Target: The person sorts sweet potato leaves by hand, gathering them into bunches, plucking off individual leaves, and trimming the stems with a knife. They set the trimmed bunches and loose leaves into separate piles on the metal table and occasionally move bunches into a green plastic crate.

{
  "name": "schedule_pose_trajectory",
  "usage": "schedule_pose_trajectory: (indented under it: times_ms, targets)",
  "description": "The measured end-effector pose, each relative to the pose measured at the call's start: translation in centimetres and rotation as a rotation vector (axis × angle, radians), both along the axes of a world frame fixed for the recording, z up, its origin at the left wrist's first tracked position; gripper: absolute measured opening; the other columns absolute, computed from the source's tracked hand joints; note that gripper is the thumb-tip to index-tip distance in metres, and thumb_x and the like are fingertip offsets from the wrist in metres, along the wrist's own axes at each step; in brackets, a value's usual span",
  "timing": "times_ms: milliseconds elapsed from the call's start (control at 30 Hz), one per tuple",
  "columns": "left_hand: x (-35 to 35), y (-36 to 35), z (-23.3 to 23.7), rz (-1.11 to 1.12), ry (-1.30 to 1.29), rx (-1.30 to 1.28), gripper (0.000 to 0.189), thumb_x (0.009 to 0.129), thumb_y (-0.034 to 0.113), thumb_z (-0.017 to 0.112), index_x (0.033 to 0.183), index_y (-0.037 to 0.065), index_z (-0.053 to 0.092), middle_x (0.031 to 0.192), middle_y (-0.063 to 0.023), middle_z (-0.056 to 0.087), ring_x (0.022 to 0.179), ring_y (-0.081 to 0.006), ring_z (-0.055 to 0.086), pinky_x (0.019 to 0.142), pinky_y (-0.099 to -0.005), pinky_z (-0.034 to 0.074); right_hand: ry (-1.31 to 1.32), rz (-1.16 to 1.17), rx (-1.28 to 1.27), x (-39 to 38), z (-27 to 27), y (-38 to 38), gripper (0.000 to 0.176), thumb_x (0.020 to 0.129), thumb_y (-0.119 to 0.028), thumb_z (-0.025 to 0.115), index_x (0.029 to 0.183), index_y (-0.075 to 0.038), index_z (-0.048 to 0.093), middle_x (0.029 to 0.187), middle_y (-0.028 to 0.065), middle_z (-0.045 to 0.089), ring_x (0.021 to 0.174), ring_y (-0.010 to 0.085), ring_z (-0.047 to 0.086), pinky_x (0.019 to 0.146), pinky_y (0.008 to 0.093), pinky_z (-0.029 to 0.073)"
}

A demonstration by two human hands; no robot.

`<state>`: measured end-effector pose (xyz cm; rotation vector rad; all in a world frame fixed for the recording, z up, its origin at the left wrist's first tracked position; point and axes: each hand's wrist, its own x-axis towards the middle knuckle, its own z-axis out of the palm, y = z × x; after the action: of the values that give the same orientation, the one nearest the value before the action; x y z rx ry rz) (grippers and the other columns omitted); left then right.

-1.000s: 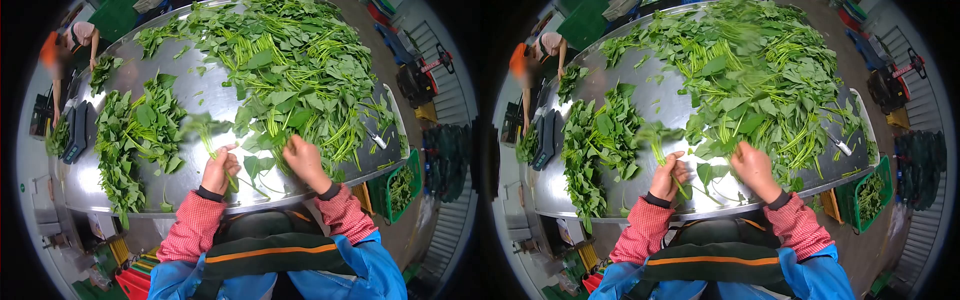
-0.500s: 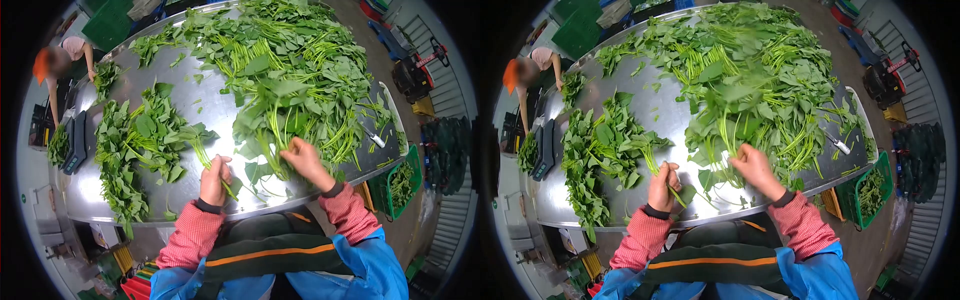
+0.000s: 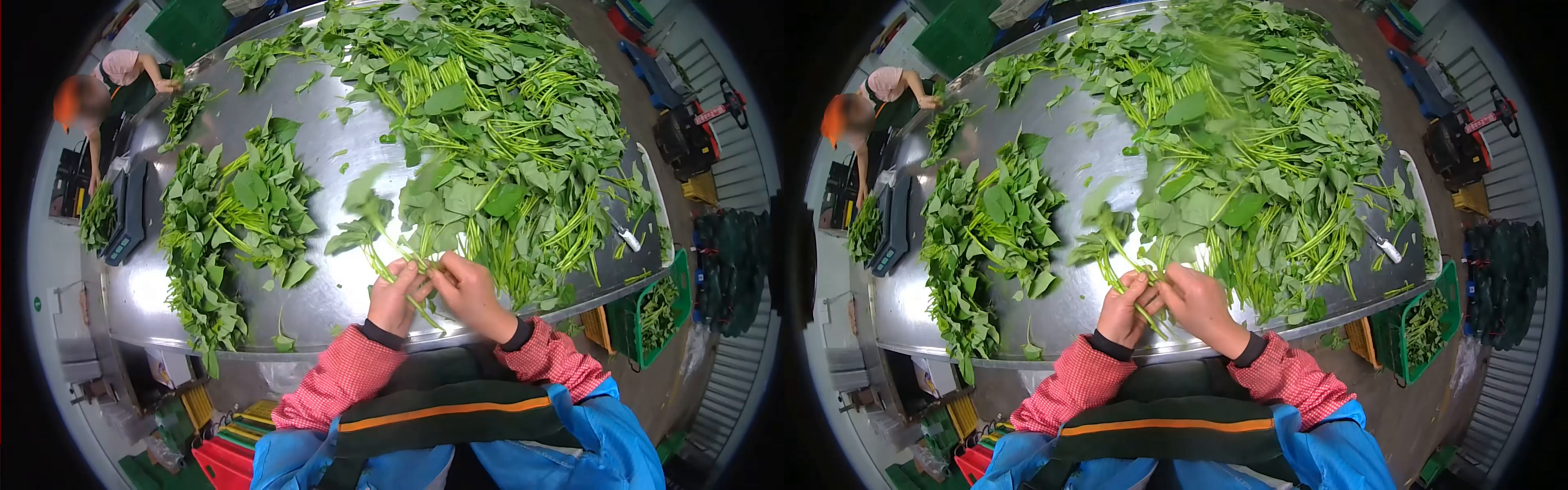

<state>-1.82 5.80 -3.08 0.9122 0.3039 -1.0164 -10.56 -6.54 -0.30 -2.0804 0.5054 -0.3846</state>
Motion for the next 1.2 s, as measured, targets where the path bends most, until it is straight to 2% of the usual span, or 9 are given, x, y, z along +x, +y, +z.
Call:
schedule_pose_trajectory:
  times_ms: [167, 267, 333, 467, 667, 800, 900, 1000, 1200]
  targets:
    - [2.9, 1.9, -0.4, 0.277, -0.077, 0.049, 0.013, 0.095, 0.013, 0.048, 0.102, 0.003, 0.049, 0.093, -0.0089, 0.056, 0.094, -0.0222, 0.058, 0.084, -0.0404, 0.053, -0.181, -0.251, 0.024, -0.7, 3.0, -1.0, 0.017, 0.086, -0.01, 0.06, 0.075, -0.004, 0.047, 0.053, 0.0082, 0.044, 0.044, 0.0212, 0.047, 0.042, 0.0339, 0.033]
    - [4.0, 3.4, 2.0, 0.351, -0.175, 0.161, 0.006, 0.092, 0.011, 0.046, 0.095, 0.005, 0.046, 0.082, -0.0035, 0.05, 0.066, -0.0131, 0.05, 0.064, -0.0296, 0.051, -0.026, 0.156, -0.243, -0.3, -2.0, -0.8, 0.021, 0.088, -0.021, 0.058, 0.076, -0.005, 0.052, 0.056, 0.0105, 0.052, 0.05, 0.0286, 0.055, 0.045, 0.0386, 0.04]
    - [4.1, 3.9, 2.5, 0.358, -0.258, 0.093, 0.008, 0.091, 0.011, 0.051, 0.096, 0.008, 0.046, 0.07, 0.0018, 0.045, 0.053, -0.0063, 0.039, 0.046, -0.0216, 0.035, 0.287, 0.544, -0.375, -0.4, -2.5, 0.6, 0.031, 0.087, -0.034, 0.058, 0.077, -0.005, 0.056, 0.061, 0.0142, 0.058, 0.057, 0.0347, 0.059, 0.05, 0.0452, 0.045]
    - [3.6, 4.3, 1.6, 0.135, -0.232, 0.115, 0.012, 0.089, 0.014, 0.059, 0.093, 0.009, 0.049, 0.061, 0.005, 0.039, 0.048, -0.004, 0.035, 0.041, -0.0194, 0.028, 0.306, 0.148, -0.232, 0.2, -3.4, 1.2, 0.036, 0.083, -0.04, 0.062, 0.078, -0.004, 0.058, 0.064, 0.0155, 0.061, 0.06, 0.0361, 0.061, 0.053, 0.0454, 0.047]
    - [1.1, 1.6, -1.8, 0.029, -0.243, 0.211, 0.01, 0.091, 0.009, 0.059, 0.097, 0.007, 0.051, 0.078, -0.0015, 0.056, 0.062, -0.0092, 0.051, 0.055, -0.0228, 0.043, 0.185, 0.024, 0.091, 2.7, -8.1, -1.9, 0.026, 0.084, -0.026, 0.062, 0.079, -0.001, 0.058, 0.061, 0.013, 0.059, 0.055, 0.0303, 0.06, 0.052, 0.0418, 0.045]
    - [0.1, 1.2, -3.1, -0.098, -0.415, 0.171, 0.014, 0.09, 0.002, 0.057, 0.1, 0.006, 0.048, 0.089, -0.0061, 0.061, 0.077, -0.0157, 0.061, 0.069, -0.0286, 0.052, 0.162, 0.063, 0.44, 3.1, -3.7, -2.7, 0.015, 0.085, -0.015, 0.062, 0.083, -0.001, 0.056, 0.054, 0.0008, 0.05, 0.052, 0.0074, 0.049, 0.049, 0.0281, 0.041]
    - [0.0, 0.5, -2.0, -0.104, -0.266, 0.088, 0.014, 0.091, 0.003, 0.055, 0.1, 0.006, 0.045, 0.09, -0.0088, 0.06, 0.079, -0.0189, 0.064, 0.069, -0.0328, 0.056, 0.063, 0.024, 0.837, 3.0, -2.4, -1.8, 0.016, 0.086, -0.016, 0.061, 0.092, -0.002, 0.055, 0.057, 0.0002, 0.051, 0.051, 0.0081, 0.048, 0.048, 0.0292, 0.039]
    - [0.2, 0.2, 0.5, -0.045, -0.063, 0.067, 0.014, 0.092, 0.004, 0.051, 0.103, 0.007, 0.043, 0.094, -0.0109, 0.057, 0.077, -0.0198, 0.063, 0.063, -0.0321, 0.057, -0.038, -0.008, 0.52, 1.9, -2.4, -1.3, 0.02, 0.087, -0.019, 0.06, 0.096, -0.004, 0.052, 0.062, 0.0045, 0.055, 0.051, 0.0154, 0.055, 0.049, 0.0323, 0.042]
    - [2.4, 0.9, 2.0, 0.24, -0.438, 0.112, 0.021, 0.094, 0.012, 0.053, 0.113, 0.007, 0.045, 0.091, -0.0069, 0.056, 0.068, -0.0134, 0.055, 0.058, -0.025, 0.049, 0.302, -0.03, -0.396, -3.3, -3.2, -3.0, 0.025, 0.082, -0.024, 0.063, 0.088, -0.003, 0.051, 0.067, 0.0151, 0.06, 0.06, 0.0337, 0.061, 0.052, 0.0404, 0.048]
